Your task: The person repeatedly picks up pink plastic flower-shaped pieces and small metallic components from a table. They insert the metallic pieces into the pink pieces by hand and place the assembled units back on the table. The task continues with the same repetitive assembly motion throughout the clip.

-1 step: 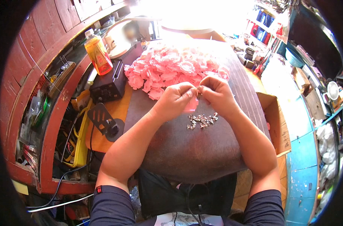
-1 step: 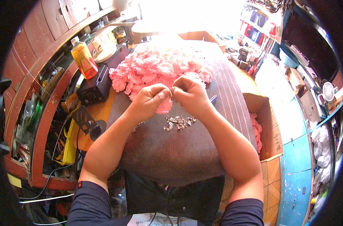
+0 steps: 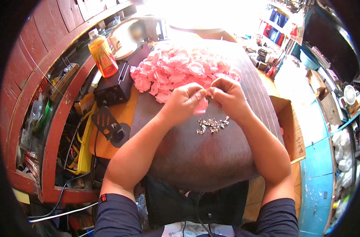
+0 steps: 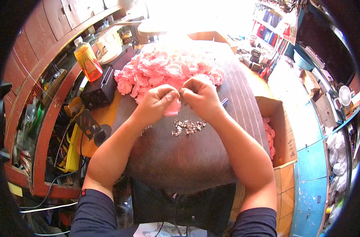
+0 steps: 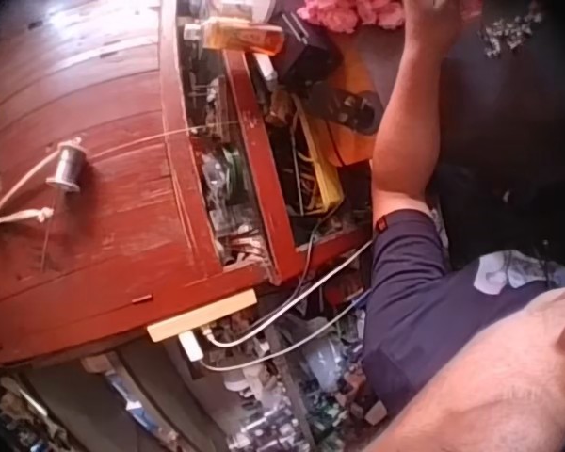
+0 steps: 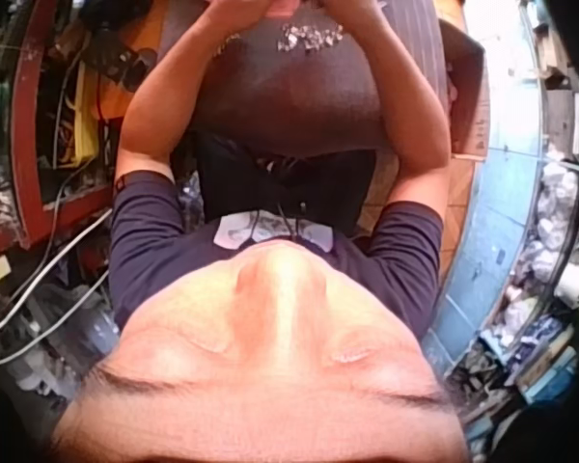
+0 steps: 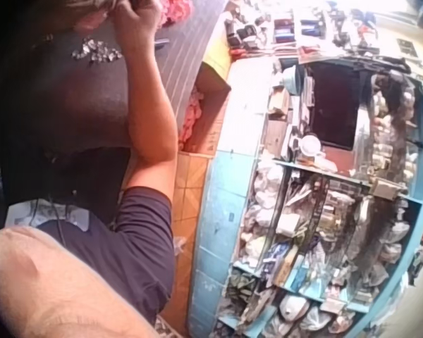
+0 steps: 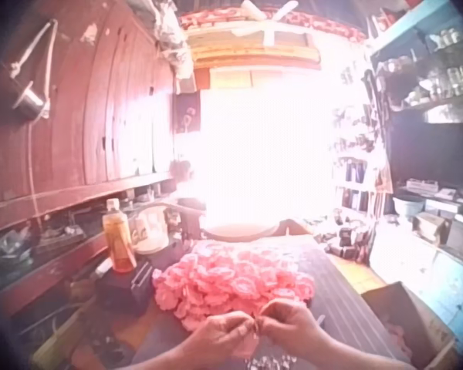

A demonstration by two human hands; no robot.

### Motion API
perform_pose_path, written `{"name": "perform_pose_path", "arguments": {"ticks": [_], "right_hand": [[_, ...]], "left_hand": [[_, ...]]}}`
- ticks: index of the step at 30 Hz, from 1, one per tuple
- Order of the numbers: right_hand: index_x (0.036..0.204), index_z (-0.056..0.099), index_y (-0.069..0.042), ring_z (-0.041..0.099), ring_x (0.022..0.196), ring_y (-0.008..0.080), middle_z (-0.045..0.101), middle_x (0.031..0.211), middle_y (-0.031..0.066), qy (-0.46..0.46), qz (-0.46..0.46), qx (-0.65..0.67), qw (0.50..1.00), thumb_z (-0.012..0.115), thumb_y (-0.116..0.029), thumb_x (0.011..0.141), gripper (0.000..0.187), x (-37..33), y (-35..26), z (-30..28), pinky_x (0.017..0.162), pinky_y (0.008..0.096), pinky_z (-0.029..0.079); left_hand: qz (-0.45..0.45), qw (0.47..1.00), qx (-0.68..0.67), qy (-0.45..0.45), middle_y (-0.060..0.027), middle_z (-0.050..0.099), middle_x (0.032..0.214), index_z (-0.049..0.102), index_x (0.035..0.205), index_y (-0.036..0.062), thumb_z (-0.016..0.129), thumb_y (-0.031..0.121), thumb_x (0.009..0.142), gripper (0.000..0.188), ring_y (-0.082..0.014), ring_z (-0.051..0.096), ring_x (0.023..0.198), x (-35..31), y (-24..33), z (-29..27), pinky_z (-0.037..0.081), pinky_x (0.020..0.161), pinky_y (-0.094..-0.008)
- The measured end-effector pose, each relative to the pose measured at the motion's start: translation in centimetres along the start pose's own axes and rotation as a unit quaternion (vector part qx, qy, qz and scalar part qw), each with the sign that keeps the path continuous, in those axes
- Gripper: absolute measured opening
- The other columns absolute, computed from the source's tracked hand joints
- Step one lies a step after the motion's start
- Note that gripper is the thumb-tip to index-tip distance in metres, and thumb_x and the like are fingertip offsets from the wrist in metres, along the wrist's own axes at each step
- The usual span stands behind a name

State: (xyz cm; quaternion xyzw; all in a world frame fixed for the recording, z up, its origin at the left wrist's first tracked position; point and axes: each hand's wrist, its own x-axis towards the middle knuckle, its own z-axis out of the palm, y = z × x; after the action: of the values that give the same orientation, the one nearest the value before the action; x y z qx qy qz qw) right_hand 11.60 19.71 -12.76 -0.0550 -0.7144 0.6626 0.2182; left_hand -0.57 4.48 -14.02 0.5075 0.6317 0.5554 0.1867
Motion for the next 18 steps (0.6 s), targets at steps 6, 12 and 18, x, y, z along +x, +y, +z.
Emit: {"name": "perform_pose_path", "arguments": {"ticks": [6, 12, 18], "right_hand": [[0.084, 0.067, 0.000, 0.053, 0.059, 0.0038, 0.062, 0.070, -0.0010, 0.001, -0.006, -0.016, 1.000, 0.066, -0.007, 0.085, 0.007, 0.1, 0.6, 0.0, 0.052, 0.0216, 0.043], [0.079, 0.066, 0.002, 0.052, 0.064, 0.0041, 0.063, 0.070, -0.0008, 0.024, -0.053, -0.135, 0.989, 0.066, -0.004, 0.081, 0.006, 0.4, 1.2, 0.1, 0.057, 0.0241, 0.045], [0.077, 0.062, 0.002, 0.053, 0.061, 0.0076, 0.061, 0.064, 0.0054, 0.027, -0.098, -0.235, 0.967, 0.066, -0.006, 0.081, 0.010, 0.3, 1.5, 0.3, 0.058, 0.0285, 0.046]], "left_hand": [[-0.078, 0.996, -0.009, 0.051, -0.0043, 0.067, 0.105, 0.058, 0.127, -0.0039, 0.057, 0.012, 0.097, 0.033, -0.0054, 0.059, 0.077, 0.1, 0.6, -0.2, 0.050, 0.068, -0.0224], [-0.059, 0.997, -0.013, 0.052, -0.0046, 0.067, 0.104, 0.055, 0.132, -0.0045, 0.057, 0.010, 0.097, 0.038, -0.0051, 0.058, 0.070, 0.0, 0.7, 0.1, 0.049, 0.062, -0.0218], [-0.041, 0.998, -0.003, 0.042, -0.0036, 0.067, 0.099, 0.054, 0.132, -0.0049, 0.058, 0.010, 0.097, 0.039, -0.0053, 0.058, 0.071, -0.2, 0.9, 0.2, 0.050, 0.063, -0.0221]]}}
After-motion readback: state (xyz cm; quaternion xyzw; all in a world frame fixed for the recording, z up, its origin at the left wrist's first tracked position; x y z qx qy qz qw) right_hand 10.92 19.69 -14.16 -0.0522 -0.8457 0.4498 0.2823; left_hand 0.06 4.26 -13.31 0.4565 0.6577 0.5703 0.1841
